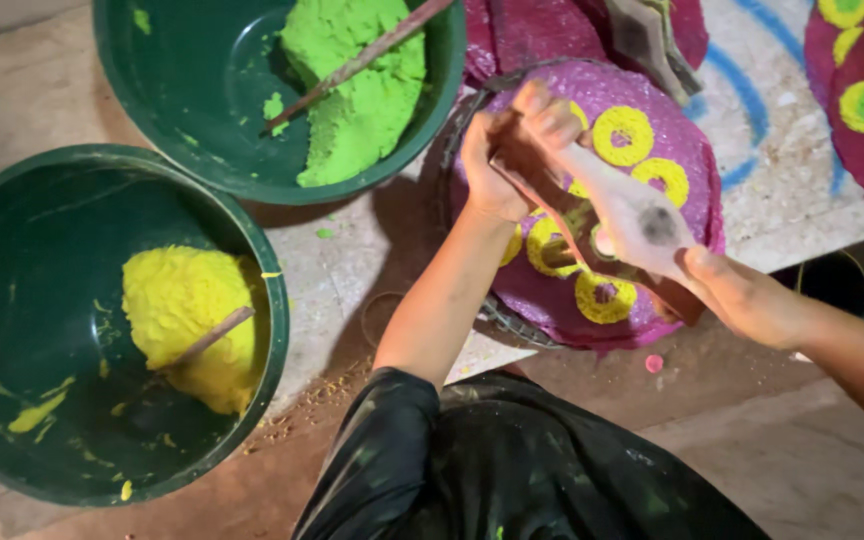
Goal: The person prepares cookies by pressing a wooden mold into green and yellow dough, placing the shaped rings onto a tray, and applying small colored details by hand.
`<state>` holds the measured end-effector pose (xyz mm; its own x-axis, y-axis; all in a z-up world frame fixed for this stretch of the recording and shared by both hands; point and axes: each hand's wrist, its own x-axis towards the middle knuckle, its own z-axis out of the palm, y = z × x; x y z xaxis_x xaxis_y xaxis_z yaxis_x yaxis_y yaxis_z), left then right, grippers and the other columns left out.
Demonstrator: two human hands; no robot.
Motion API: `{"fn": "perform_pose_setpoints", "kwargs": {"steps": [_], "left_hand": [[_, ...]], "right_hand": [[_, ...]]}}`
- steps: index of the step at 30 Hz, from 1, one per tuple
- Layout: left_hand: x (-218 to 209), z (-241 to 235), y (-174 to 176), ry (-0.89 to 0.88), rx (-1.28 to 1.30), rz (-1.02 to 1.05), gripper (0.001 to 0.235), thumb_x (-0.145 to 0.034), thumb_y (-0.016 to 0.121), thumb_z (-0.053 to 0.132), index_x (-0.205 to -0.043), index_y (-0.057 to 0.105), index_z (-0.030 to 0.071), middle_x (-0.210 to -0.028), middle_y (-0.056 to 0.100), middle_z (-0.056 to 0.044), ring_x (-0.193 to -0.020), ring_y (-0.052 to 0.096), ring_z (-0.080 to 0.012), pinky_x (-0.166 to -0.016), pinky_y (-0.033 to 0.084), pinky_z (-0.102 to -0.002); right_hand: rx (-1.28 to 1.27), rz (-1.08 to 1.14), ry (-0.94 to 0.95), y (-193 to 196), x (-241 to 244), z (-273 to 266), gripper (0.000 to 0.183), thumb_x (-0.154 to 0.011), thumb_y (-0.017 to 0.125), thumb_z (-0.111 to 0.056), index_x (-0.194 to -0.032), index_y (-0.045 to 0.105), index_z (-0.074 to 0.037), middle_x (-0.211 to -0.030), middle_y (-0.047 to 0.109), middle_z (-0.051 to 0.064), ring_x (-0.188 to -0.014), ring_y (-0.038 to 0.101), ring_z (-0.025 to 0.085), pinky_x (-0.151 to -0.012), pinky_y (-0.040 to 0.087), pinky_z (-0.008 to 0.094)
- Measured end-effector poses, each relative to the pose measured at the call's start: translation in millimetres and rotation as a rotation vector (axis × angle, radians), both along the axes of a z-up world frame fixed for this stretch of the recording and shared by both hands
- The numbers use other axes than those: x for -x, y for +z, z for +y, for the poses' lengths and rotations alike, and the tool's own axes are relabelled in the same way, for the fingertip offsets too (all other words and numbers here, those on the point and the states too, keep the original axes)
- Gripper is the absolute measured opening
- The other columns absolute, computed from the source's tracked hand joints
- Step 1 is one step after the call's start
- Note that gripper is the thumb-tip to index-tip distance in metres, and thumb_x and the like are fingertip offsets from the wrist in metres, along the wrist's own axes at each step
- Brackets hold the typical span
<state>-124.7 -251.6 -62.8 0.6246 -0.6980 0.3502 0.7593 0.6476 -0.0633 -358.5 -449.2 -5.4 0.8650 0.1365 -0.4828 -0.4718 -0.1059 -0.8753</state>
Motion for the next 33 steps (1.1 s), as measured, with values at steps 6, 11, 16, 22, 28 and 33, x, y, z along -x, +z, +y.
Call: {"fn": "perform_pose_setpoints", "kwargs": {"steps": [6, 11, 16, 22, 28, 33], "left_hand": [[-8, -24, -44, -0.010, 0.071, 0.010, 0.021, -0.099, 0.047, 0.037, -0.100, 0.048, 0.016, -0.088, 0.043, 0.001, -0.087, 0.052, -0.0179, -0.095, 0.049, -0.043], [-9, -18, -46, 0.007, -0.016, -0.025, 0.024, -0.099, 0.046, 0.040, -0.098, 0.048, 0.016, -0.083, 0.043, 0.001, -0.083, 0.052, -0.0172, -0.089, 0.051, -0.042], [-5, -28, -40, 0.034, -0.013, 0.004, 0.024, -0.098, 0.047, 0.040, -0.097, 0.047, 0.016, -0.082, 0.044, 0.001, -0.082, 0.053, -0.0174, -0.088, 0.052, -0.044], [-9, -3, 12, 0.005, -0.103, -0.235, 0.024, -0.093, 0.048, 0.036, -0.099, 0.047, 0.012, -0.088, 0.046, -0.003, -0.087, 0.053, -0.0187, -0.092, 0.050, -0.044], [47, -24, 18, -0.116, -0.087, -0.046, 0.022, -0.094, 0.048, 0.035, -0.100, 0.047, 0.013, -0.092, 0.045, -0.001, -0.090, 0.051, -0.0193, -0.098, 0.045, -0.044], [76, -52, -19, -0.175, -0.093, 0.084, 0.026, -0.100, 0.046, 0.041, -0.100, 0.048, 0.015, -0.086, 0.043, 0.000, -0.085, 0.049, -0.0184, -0.092, 0.044, -0.042]], "right_hand": [[0.472, 0.182, -0.074, -11, -1, 8, 0.064, -0.099, 0.039, -0.061, -0.098, 0.068, -0.004, -0.080, 0.061, 0.003, -0.076, 0.054, 0.016, -0.070, 0.045, 0.033], [0.411, 0.171, -0.070, -6, -2, 18, 0.065, -0.095, 0.038, -0.064, -0.104, 0.068, -0.007, -0.082, 0.060, 0.000, -0.077, 0.051, 0.012, -0.068, 0.044, 0.032], [0.423, 0.142, -0.054, -14, -4, 2, 0.067, -0.099, 0.039, -0.062, -0.097, 0.069, -0.002, -0.076, 0.061, 0.002, -0.072, 0.055, 0.015, -0.067, 0.045, 0.033], [0.211, 0.088, -0.021, -38, 18, -1, 0.062, -0.106, 0.033, -0.058, -0.109, 0.066, -0.006, -0.089, 0.056, 0.001, -0.081, 0.048, 0.013, -0.069, 0.040, 0.031], [0.155, 0.366, -0.205, 11, 78, -4, 0.062, -0.099, 0.029, -0.058, -0.108, 0.063, -0.007, -0.088, 0.066, 0.010, -0.074, 0.053, 0.019, -0.062, 0.037, 0.035], [0.473, 0.326, -0.249, 24, 94, 14, 0.072, -0.098, 0.031, -0.063, -0.093, 0.064, 0.000, -0.076, 0.065, 0.013, -0.069, 0.058, 0.022, -0.065, 0.047, 0.037]]}}
